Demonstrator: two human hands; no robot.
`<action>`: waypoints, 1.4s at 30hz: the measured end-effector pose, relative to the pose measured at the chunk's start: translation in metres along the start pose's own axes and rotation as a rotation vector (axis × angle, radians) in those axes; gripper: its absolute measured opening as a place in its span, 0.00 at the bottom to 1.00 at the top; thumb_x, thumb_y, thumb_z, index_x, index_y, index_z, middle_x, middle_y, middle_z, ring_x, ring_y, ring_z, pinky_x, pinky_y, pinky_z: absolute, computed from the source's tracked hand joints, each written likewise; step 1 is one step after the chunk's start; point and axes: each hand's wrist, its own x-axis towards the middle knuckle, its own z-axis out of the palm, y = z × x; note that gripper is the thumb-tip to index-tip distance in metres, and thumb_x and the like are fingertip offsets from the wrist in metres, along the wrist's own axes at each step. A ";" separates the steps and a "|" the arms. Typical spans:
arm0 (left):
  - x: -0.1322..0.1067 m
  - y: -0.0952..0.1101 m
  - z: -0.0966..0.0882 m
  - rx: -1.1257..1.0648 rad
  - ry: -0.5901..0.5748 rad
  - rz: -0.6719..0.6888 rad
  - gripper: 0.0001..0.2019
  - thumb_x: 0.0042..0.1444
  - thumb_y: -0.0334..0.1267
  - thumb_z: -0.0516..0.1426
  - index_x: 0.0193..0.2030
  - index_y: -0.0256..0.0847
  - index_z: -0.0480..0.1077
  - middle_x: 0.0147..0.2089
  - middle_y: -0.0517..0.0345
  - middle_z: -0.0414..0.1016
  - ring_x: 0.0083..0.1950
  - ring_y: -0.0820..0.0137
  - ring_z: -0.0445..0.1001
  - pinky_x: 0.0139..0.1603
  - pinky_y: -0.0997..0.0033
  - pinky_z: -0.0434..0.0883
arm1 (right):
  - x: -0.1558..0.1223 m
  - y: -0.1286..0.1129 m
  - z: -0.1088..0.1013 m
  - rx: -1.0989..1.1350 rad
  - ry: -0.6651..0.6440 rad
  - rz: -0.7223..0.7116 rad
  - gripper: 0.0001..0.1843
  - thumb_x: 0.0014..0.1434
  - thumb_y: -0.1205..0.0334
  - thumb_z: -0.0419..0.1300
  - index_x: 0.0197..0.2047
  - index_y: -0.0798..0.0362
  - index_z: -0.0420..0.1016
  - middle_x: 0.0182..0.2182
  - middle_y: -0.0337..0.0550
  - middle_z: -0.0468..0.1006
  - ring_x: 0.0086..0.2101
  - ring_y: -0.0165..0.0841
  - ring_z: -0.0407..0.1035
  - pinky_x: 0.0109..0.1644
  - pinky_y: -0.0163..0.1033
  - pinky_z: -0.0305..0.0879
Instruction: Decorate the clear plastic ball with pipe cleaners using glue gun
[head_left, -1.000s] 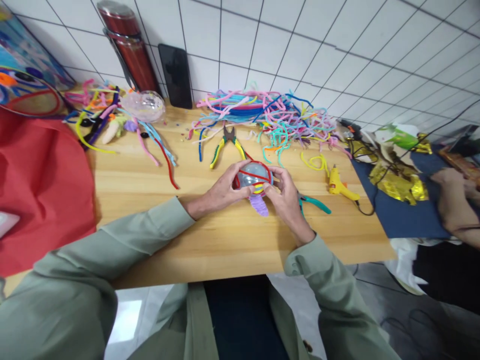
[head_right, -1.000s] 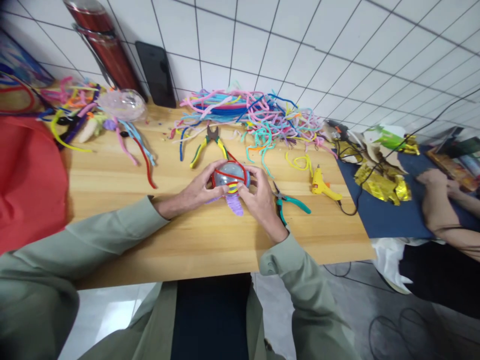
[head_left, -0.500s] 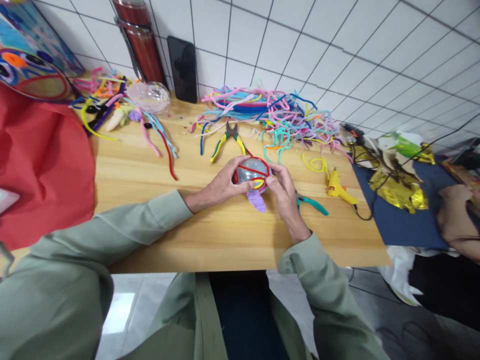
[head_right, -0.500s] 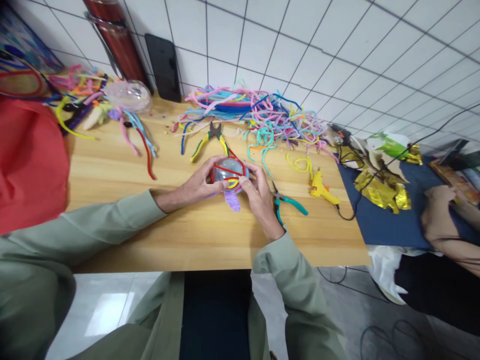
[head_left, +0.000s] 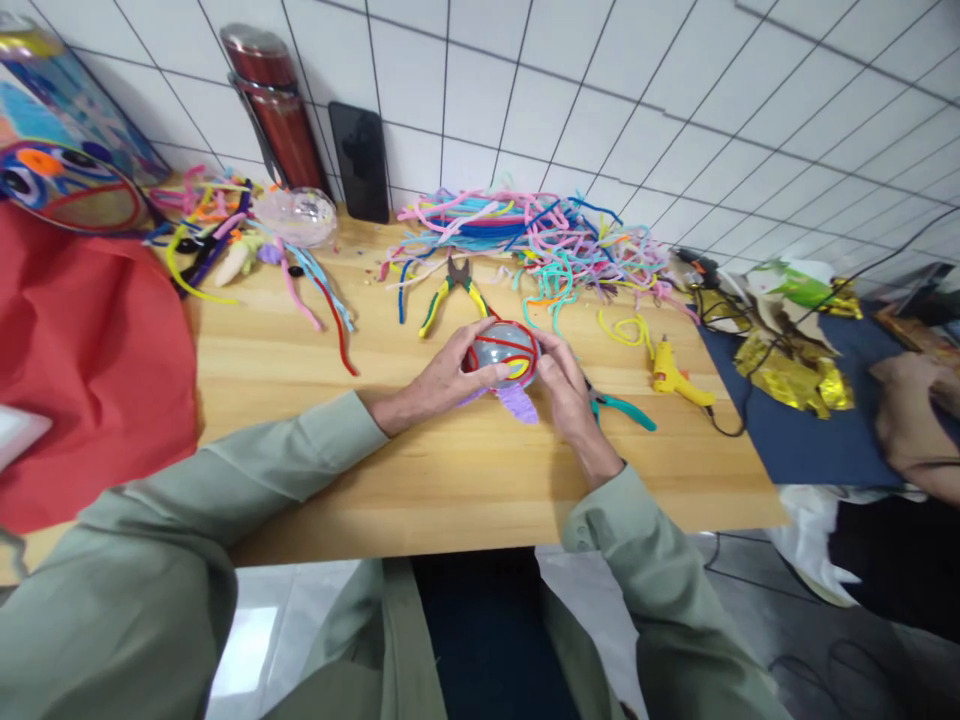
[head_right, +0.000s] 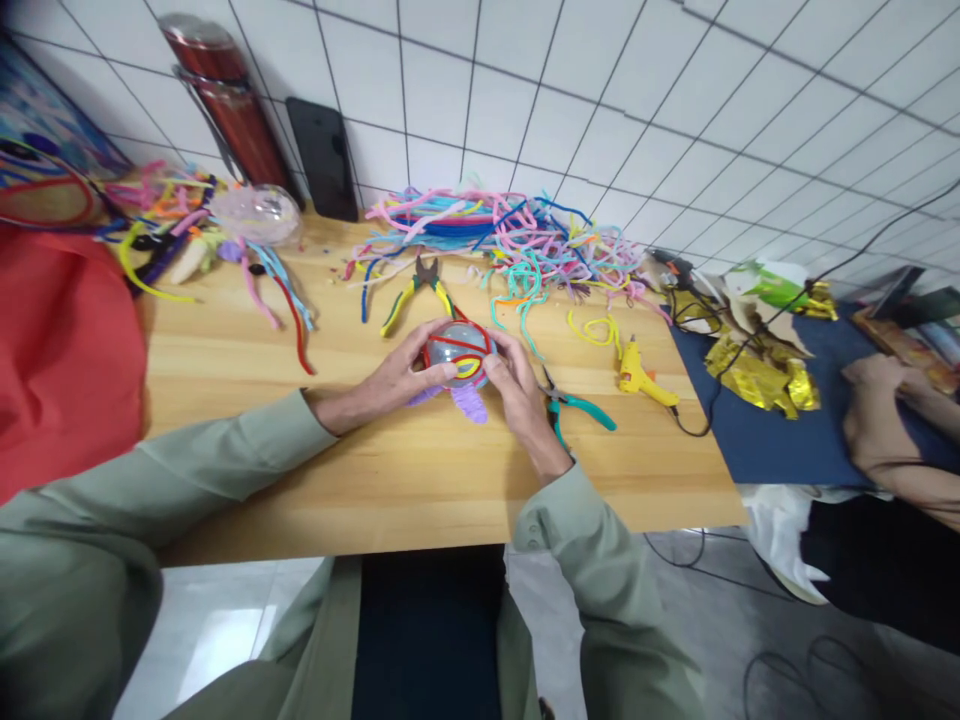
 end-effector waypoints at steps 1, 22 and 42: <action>0.000 -0.002 0.000 -0.027 -0.007 0.000 0.47 0.67 0.65 0.70 0.83 0.44 0.64 0.83 0.37 0.70 0.83 0.45 0.72 0.86 0.38 0.69 | 0.001 0.000 0.000 -0.009 -0.008 -0.003 0.39 0.70 0.21 0.64 0.70 0.39 0.78 0.72 0.47 0.84 0.72 0.53 0.77 0.78 0.65 0.75; -0.004 -0.013 0.001 0.026 -0.090 -0.006 0.44 0.67 0.56 0.71 0.83 0.44 0.61 0.81 0.36 0.71 0.80 0.45 0.74 0.83 0.38 0.72 | -0.003 0.007 -0.005 0.404 -0.048 0.119 0.52 0.62 0.09 0.59 0.72 0.37 0.80 0.74 0.46 0.82 0.72 0.52 0.77 0.79 0.65 0.72; 0.002 -0.013 -0.004 0.109 0.021 0.079 0.44 0.66 0.61 0.72 0.80 0.44 0.63 0.79 0.37 0.75 0.78 0.47 0.78 0.82 0.38 0.75 | 0.014 0.019 0.002 0.393 0.016 0.090 0.42 0.58 0.15 0.70 0.57 0.41 0.89 0.61 0.44 0.91 0.62 0.49 0.83 0.74 0.57 0.76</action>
